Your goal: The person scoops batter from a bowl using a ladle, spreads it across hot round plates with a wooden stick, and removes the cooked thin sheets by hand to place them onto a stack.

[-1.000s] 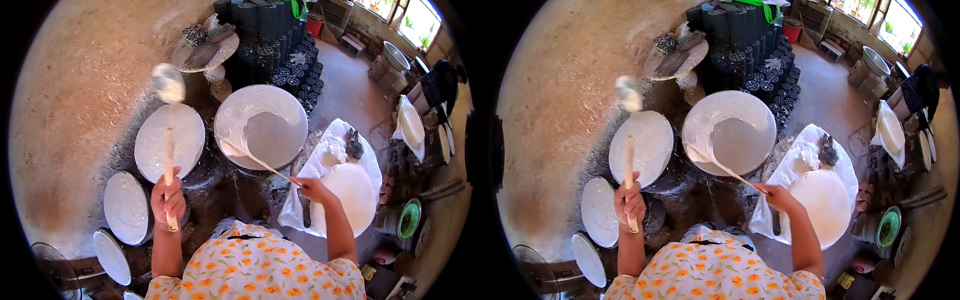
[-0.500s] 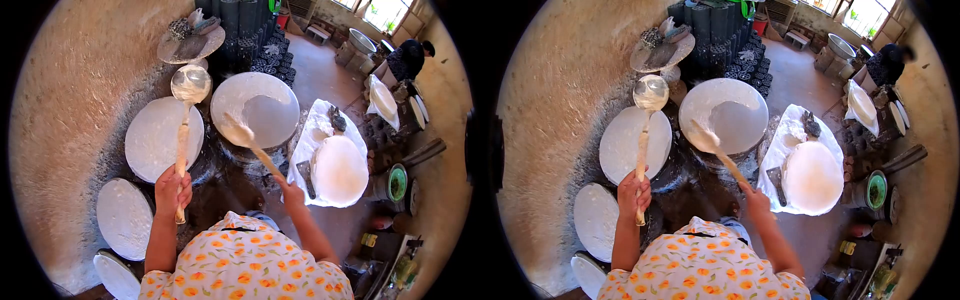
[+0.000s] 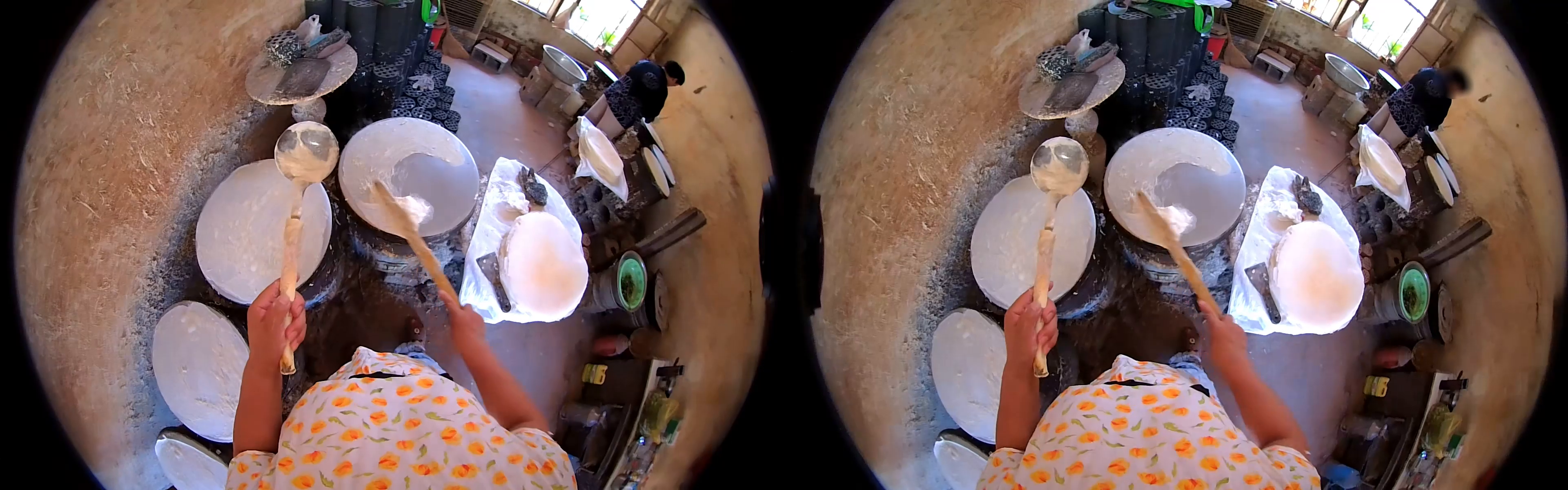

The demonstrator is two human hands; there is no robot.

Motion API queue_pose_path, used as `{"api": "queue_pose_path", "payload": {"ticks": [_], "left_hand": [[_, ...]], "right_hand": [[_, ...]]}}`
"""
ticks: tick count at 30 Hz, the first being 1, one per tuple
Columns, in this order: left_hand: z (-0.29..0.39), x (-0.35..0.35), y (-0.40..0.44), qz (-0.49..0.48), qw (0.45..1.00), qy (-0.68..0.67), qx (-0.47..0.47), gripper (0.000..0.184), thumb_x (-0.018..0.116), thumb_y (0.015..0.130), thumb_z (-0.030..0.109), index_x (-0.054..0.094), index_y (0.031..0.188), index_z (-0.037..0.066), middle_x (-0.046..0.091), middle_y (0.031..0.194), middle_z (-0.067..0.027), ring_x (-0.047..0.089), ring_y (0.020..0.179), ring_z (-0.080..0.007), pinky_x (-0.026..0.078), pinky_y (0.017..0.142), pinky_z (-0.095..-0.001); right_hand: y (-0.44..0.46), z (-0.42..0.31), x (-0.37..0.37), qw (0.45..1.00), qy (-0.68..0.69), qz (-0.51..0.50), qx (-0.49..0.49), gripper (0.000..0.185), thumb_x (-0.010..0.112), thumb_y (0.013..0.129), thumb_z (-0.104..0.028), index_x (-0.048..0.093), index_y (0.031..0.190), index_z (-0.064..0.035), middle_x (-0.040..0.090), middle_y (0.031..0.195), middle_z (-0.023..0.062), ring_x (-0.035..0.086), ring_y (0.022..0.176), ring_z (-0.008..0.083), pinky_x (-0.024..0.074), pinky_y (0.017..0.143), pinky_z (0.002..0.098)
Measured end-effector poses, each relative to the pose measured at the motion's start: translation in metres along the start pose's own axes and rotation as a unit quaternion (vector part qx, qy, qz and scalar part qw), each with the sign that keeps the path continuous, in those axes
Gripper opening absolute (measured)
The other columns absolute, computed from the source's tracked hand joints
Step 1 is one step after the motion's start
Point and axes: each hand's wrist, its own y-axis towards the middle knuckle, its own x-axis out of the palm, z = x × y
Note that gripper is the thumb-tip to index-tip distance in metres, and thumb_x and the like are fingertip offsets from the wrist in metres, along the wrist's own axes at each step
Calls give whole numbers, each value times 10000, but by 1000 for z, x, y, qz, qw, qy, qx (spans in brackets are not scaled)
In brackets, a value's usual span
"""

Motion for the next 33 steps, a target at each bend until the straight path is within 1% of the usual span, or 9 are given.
{"api": "queue_pose_path", "payload": {"ticks": [4, 8, 11, 12, 15, 17, 22, 27, 33], "left_hand": [[-2, 0, 5, -8, 1000, 8, -11, 304, 415, 918, 105, 481, 1182, -30, 478, 692, -38, 370, 390, -53, 348, 325, -200], [-4, 8, 11, -21, 1000, 1, -16, 301, 414, 917, 106, 478, 1177, -29, 472, 694, -36, 369, 391, -52, 347, 326, -199], [-4, 19, 17, -28, 999, 8, -15, 304, 417, 915, 113, 477, 1177, -30, 466, 698, -33, 367, 391, -51, 346, 326, -199], [-4, 24, 19, -25, 1000, 11, -16, 306, 418, 914, 116, 477, 1176, -31, 464, 699, -33, 367, 392, -51, 345, 326, -198], [-5, 35, 24, -16, 1000, 17, -20, 308, 418, 912, 119, 478, 1172, -35, 462, 700, -34, 365, 392, -51, 344, 326, -197], [-7, 39, 28, -13, 999, 22, -25, 307, 418, 911, 118, 479, 1169, -37, 462, 698, -34, 364, 391, -51, 344, 325, -198], [-18, 55, 38, 15, 999, 37, -10, 345, 406, 909, 105, 486, 1209, -46, 452, 672, -32, 342, 366, -48, 324, 295, -195], [-21, 75, 47, 13, 999, 29, -20, 343, 408, 906, 96, 475, 1211, -47, 452, 682, -35, 352, 378, -51, 334, 304, -198], [-21, 86, 50, 41, 999, 26, -17, 339, 390, 900, 74, 470, 1209, -42, 455, 691, -40, 363, 390, -56, 344, 310, -205]], "right_hand": [[-16, 40, -1, 995, -61, 8, 78, 646, 517, 850, -57, 374, 1361, -424, 579, 858, 177, 623, 744, 361, 507, 655, 444], [7, 50, -4, 993, 10, 61, 96, 612, 468, 858, -18, 400, 1359, -362, 584, 818, 217, 611, 713, 393, 490, 649, 473], [32, 47, 5, 961, 212, 175, 40, 590, 490, 815, -7, 443, 1340, -271, 585, 727, 250, 592, 660, 418, 469, 614, 481], [27, 43, 6, 950, 265, 145, 75, 538, 484, 804, -9, 516, 1295, -226, 603, 759, 246, 626, 660, 353, 478, 596, 422], [-2, 45, 16, 955, 285, 66, 48, 526, 506, 824, -31, 517, 1294, -265, 593, 745, 224, 617, 646, 344, 473, 580, 427], [-21, 58, 15, 983, 165, 39, -66, 527, 528, 841, -55, 508, 1295, -322, 564, 718, 187, 597, 624, 341, 468, 566, 434], [19, 98, -4, 996, 35, 71, 48, 563, 523, 845, -44, 479, 1304, -367, 545, 716, 183, 572, 626, 365, 473, 582, 452], [107, 96, -17, 978, 169, 123, 18, 530, 493, 853, -64, 474, 1311, -330, 586, 747, 212, 601, 670, 393, 482, 627, 481], [49, 141, -10, 981, 164, 44, -88, 491, 562, 810, -65, 563, 1239, -303, 568, 673, 195, 569, 643, 342, 456, 584, 415]]}}
